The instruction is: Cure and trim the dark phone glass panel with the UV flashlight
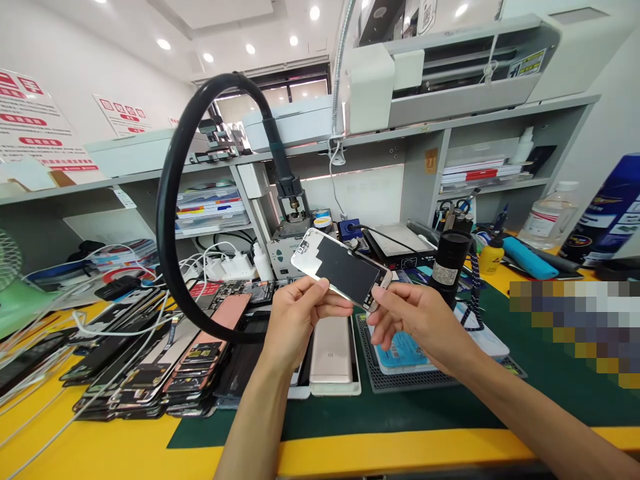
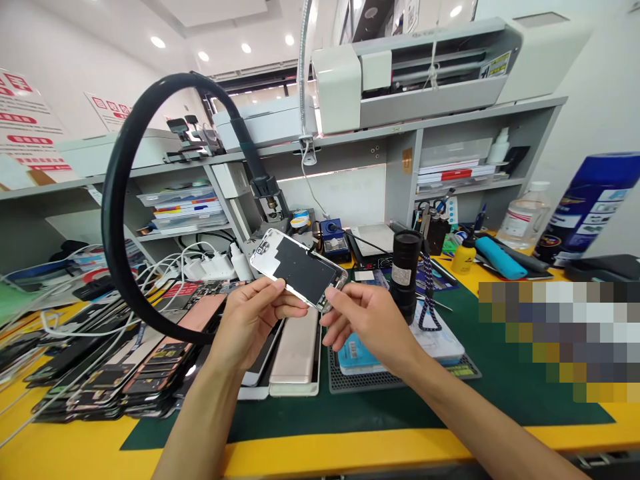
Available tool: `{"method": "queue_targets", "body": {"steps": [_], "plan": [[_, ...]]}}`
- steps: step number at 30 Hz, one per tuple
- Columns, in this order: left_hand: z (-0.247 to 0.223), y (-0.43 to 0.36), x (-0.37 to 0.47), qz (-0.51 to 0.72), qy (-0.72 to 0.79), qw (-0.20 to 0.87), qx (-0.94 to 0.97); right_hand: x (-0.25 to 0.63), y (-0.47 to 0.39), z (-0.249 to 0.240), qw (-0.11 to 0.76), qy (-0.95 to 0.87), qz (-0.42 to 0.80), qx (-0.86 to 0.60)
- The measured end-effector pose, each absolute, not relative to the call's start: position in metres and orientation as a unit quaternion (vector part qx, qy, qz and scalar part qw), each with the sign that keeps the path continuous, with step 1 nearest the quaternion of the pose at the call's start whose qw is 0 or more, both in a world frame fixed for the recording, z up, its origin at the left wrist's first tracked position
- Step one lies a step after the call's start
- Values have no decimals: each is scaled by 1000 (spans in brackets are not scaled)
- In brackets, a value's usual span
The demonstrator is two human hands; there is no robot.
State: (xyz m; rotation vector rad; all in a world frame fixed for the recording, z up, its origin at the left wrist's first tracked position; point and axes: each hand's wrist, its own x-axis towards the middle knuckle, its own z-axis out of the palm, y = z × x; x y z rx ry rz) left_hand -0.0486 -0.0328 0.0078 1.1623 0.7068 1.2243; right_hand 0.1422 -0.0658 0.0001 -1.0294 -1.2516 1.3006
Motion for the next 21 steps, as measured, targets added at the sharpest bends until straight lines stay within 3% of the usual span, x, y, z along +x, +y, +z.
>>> {"method": "queue_targets", "body": {"steps": [21], "plan": [[9,-32,-49,529,309,608,505,143,-67,0,511,-523,540,-417]]}}
